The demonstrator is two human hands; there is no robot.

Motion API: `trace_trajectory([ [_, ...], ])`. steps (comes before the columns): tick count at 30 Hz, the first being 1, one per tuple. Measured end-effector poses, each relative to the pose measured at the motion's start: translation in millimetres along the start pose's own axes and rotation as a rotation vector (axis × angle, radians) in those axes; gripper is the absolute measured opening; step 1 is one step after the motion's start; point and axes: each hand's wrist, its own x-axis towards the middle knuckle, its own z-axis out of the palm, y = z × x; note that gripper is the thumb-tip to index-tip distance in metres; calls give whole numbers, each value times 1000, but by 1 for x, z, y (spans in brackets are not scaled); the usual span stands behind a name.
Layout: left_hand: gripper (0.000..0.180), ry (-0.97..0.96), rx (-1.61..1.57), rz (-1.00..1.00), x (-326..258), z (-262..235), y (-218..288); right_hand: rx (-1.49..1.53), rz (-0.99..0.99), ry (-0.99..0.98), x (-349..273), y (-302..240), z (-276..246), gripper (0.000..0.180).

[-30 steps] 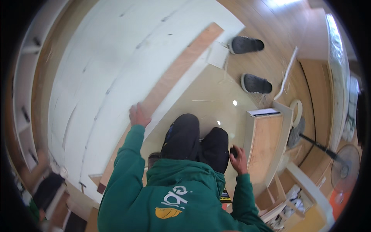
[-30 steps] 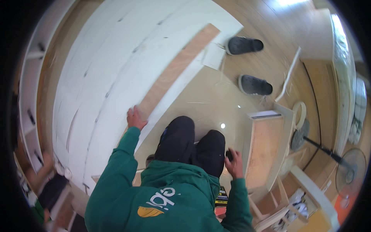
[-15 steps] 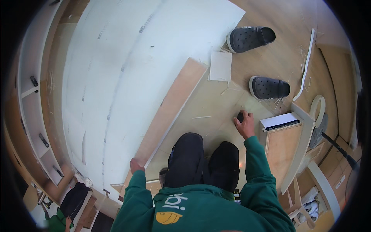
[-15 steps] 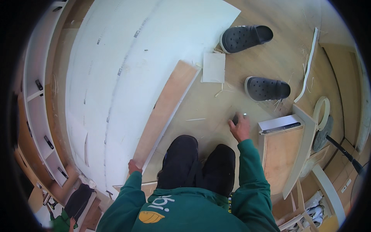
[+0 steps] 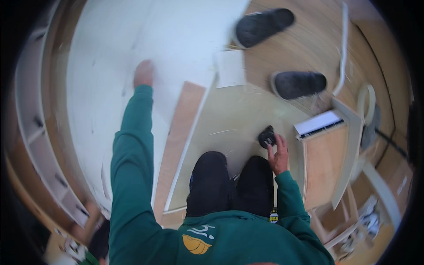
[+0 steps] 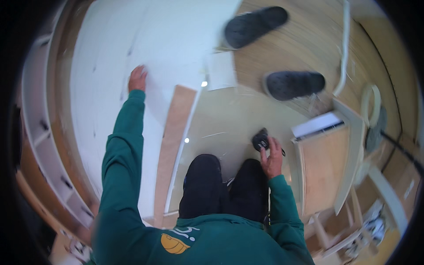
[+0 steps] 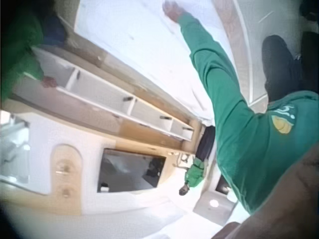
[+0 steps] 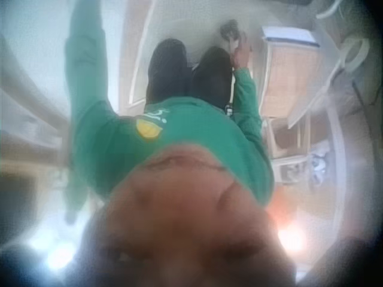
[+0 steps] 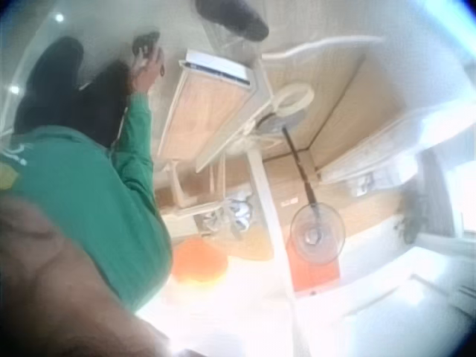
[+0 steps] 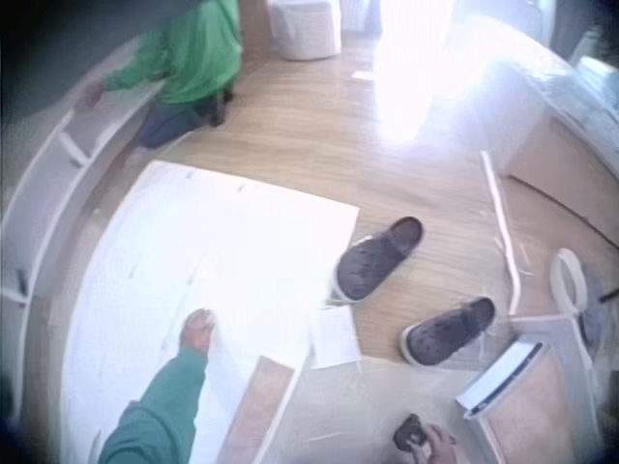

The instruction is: The person assembles a wooden furniture unit by attaching metal brackets to a wooden panel using a cordless drill. They measure the panel with a tape measure, position the brackets, and secure them with screws. The person also handles various wooden panels and tools during the process.

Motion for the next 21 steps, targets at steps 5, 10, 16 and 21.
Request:
trace_trajectory([
  [5,22,182,-69,-387,-11,54,-81,202,288,37,-68,7,-28,29],
  [10,24,-90,77,-382,12,12,-4,77,301,-37,-96,-10,-13,32],
  [16,32,11,96,-448,-6,22,9,59,300,-58,-87,1,-16,35],
  [21,43,-24,-151,-559,-2,14,-46,117,277,-54,-86,9,-16,36],
])
